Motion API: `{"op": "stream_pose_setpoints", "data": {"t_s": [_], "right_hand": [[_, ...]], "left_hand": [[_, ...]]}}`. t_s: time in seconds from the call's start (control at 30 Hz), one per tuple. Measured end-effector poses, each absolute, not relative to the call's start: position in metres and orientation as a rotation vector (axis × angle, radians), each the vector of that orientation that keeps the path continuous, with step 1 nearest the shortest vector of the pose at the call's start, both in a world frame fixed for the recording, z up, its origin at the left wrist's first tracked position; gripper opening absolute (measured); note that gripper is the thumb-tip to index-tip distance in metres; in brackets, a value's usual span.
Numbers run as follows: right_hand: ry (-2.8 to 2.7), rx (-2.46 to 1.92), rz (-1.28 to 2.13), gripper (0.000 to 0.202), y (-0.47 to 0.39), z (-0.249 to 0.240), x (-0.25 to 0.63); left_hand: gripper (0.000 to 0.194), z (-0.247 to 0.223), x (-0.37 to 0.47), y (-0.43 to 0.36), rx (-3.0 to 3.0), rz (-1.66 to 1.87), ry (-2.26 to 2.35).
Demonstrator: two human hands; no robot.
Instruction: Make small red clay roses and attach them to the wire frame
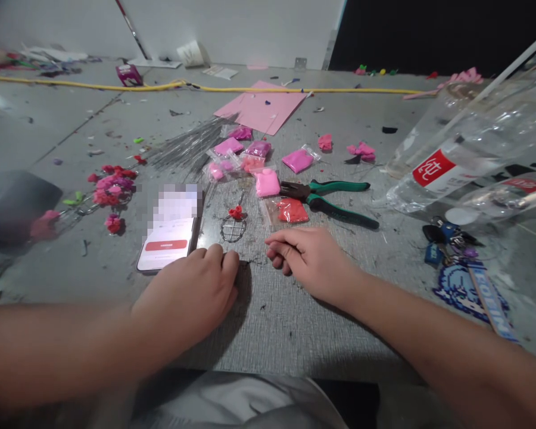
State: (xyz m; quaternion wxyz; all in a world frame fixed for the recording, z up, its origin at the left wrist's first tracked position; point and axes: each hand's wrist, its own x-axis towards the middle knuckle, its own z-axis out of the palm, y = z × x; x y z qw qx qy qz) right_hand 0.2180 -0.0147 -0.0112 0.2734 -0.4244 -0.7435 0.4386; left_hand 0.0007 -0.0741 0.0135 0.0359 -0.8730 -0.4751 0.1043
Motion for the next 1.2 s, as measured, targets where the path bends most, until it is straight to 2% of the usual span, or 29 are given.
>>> {"op": "stream_pose_setpoints", "data": {"t_s": [0.13,0.27,0.4,0.57,0.73,0.83,0.97,1.2], "right_hand": [[-2.112,-1.169,1.045,0.003,-0.015,-0.008,0.217],[-2.323,-1.019,0.784,0.015,-0.015,-0.008,0.214],[-2.453,-0.826,0.553,0.015,-0.013,-0.018,0.211],[-2.522,-0.812,0.637,0.023,-0.006,-0.018,0.215],[-2.330,-0.972,0.744,0.011,0.002,-0.014,0.217],[-2.231,-1.115,0.672,0.007,0.003,-0.016,0.212],[-2.313,-1.088,0.519,0.017,0.005,-0.017,0.206],[-2.511,-1.075,0.588,0.019,0.007,-0.013,0.207]], "left_hand": [[0.016,0.011,-0.001,-0.068,-2.693,0.346,-1.343],[0.018,0.011,-0.005,-0.058,-2.745,0.302,-1.183],[0.018,0.008,-0.010,-0.052,-2.750,0.245,-1.154],[0.017,0.007,-0.012,-0.051,-2.726,0.187,-1.124],[0.017,0.009,-0.011,-0.053,-2.718,0.195,-1.160],[0.018,0.010,-0.010,-0.054,-2.725,0.205,-1.192],[0.020,0.011,-0.008,-0.053,-2.721,0.212,-1.224],[0.021,0.011,-0.008,-0.054,-2.714,0.228,-1.222]]}}
